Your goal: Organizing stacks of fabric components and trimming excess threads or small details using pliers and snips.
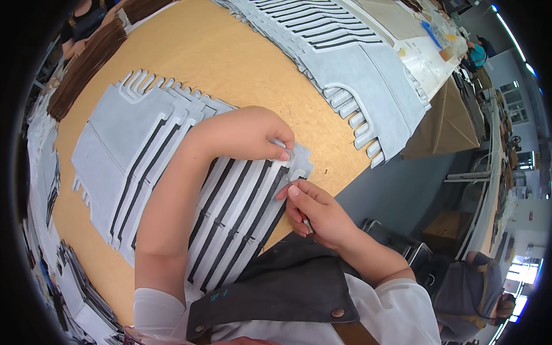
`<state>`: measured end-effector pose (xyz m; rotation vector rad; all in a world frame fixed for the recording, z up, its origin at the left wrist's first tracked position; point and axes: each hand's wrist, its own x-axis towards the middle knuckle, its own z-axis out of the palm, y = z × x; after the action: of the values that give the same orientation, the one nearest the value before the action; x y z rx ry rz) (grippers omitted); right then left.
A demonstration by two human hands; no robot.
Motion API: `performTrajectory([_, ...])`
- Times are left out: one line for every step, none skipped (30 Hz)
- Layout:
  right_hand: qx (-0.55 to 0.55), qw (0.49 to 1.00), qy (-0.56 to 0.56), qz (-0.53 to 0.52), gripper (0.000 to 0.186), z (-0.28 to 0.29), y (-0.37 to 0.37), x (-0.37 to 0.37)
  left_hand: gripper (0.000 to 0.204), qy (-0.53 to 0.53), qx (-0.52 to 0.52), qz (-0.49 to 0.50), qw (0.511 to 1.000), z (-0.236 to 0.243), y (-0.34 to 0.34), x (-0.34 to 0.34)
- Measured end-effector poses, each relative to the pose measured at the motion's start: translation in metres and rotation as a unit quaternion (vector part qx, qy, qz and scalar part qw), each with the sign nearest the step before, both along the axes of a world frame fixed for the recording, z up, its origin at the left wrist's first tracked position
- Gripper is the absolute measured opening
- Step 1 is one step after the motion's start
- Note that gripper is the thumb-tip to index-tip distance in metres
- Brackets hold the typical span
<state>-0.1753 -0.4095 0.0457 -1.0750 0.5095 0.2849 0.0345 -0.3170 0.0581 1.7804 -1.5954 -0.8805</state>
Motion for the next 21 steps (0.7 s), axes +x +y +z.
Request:
performTrajectory([-0.005,1.000,0.001,0.017,0.032,0.0007,0.0013,0.0019,0.019,0.000,0.000,-0.001,1.000,-0.0005,0.0008,-0.0003])
performTrajectory([-0.006,1.000,0.001,0.016,0.032,0.0016,0.0012,0.0041,0.019,-0.004,-0.007,0.001,1.000,-0.0013,0.0011,0.0002])
performTrajectory([-0.002,1.000,-0.004,0.015,0.032,0.0026,0.0009,0.0061,0.019,-0.008,-0.013,0.003,1.000,-0.0018,0.0009,0.0006])
performTrajectory([0.003,1.000,-0.010,0.013,0.032,0.0030,0.0009,0.0072,0.019,-0.008,-0.013,0.002,1.000,-0.0018,0.0005,0.0009])
performTrajectory([0.003,1.000,-0.010,0.013,0.032,0.0025,0.0011,0.0074,0.020,-0.007,-0.010,0.000,1.000,-0.0016,0.0002,0.0011])
performTrajectory([0.001,1.000,-0.010,0.016,0.032,0.0016,0.0013,0.0077,0.020,-0.005,-0.006,-0.001,1.000,-0.0015,0.0001,0.0013])
performTrajectory([0.000,1.000,-0.010,0.020,0.032,0.0005,0.0017,0.0079,0.020,-0.005,-0.006,-0.001,1.000,-0.0018,0.0002,0.0018])
performTrajectory([0.000,1.000,-0.009,0.020,0.032,-0.0006,0.0028,0.0075,0.020,-0.006,-0.014,-0.001,1.000,-0.0017,0.0006,0.0021])
performTrajectory([0.000,1.000,-0.015,0.019,0.032,-0.0019,0.0044,0.0068,0.020,-0.007,-0.021,-0.001,1.000,-0.0015,0.0011,0.0022])
performTrajectory([0.000,1.000,-0.020,0.018,0.032,-0.0025,0.0055,0.0063,0.020,-0.006,-0.021,-0.001,1.000,-0.0010,0.0018,0.0021])
performTrajectory([0.000,1.000,-0.019,0.017,0.032,-0.0030,0.0051,0.0062,0.021,-0.004,-0.021,0.000,1.000,-0.0015,0.0010,0.0023])
performTrajectory([-0.003,1.000,-0.021,0.016,0.031,-0.0034,0.0046,0.0064,0.021,-0.003,-0.022,0.000,1.000,-0.0017,0.0003,0.0025])
performTrajectory([-0.006,1.000,-0.022,0.015,0.031,-0.0038,0.0042,0.0064,0.021,-0.002,-0.022,-0.001,1.000,-0.0008,-0.0003,0.0022])
performTrajectory([-0.005,1.000,-0.022,0.015,0.031,-0.0039,0.0042,0.0066,0.021,0.002,-0.009,0.002,1.000,0.0015,-0.0003,0.0017])
performTrajectory([-0.007,1.000,-0.024,0.016,0.031,-0.0040,0.0041,0.0067,0.021,0.005,0.005,0.005,1.000,0.0026,-0.0003,0.0015])
performTrajectory([-0.009,0.999,-0.027,0.017,0.031,-0.0040,0.0040,0.0067,0.021,0.005,0.005,0.005,1.000,0.0019,-0.0004,0.0017])
performTrajectory([-0.009,0.999,-0.027,0.017,0.031,-0.0040,0.0041,0.0067,0.021,0.005,-0.002,0.004,1.000,0.0009,0.0002,0.0021])
performTrajectory([-0.008,0.999,-0.026,0.017,0.031,-0.0039,0.0041,0.0068,0.021,0.005,-0.009,0.003,1.000,0.0005,0.0005,0.0024])
performTrajectory([-0.006,1.000,-0.024,0.017,0.032,-0.0038,0.0041,0.0068,0.021,0.005,-0.009,0.003,1.000,0.0012,0.0006,0.0026])
performTrajectory([-0.006,1.000,-0.024,0.017,0.032,-0.0038,0.0042,0.0068,0.021,0.005,-0.004,0.003,1.000,0.0023,0.0008,0.0026])
performTrajectory([-0.006,1.000,-0.023,0.017,0.032,-0.0037,0.0043,0.0070,0.021,0.006,0.001,0.002,1.000,0.0029,0.0009,0.0026])
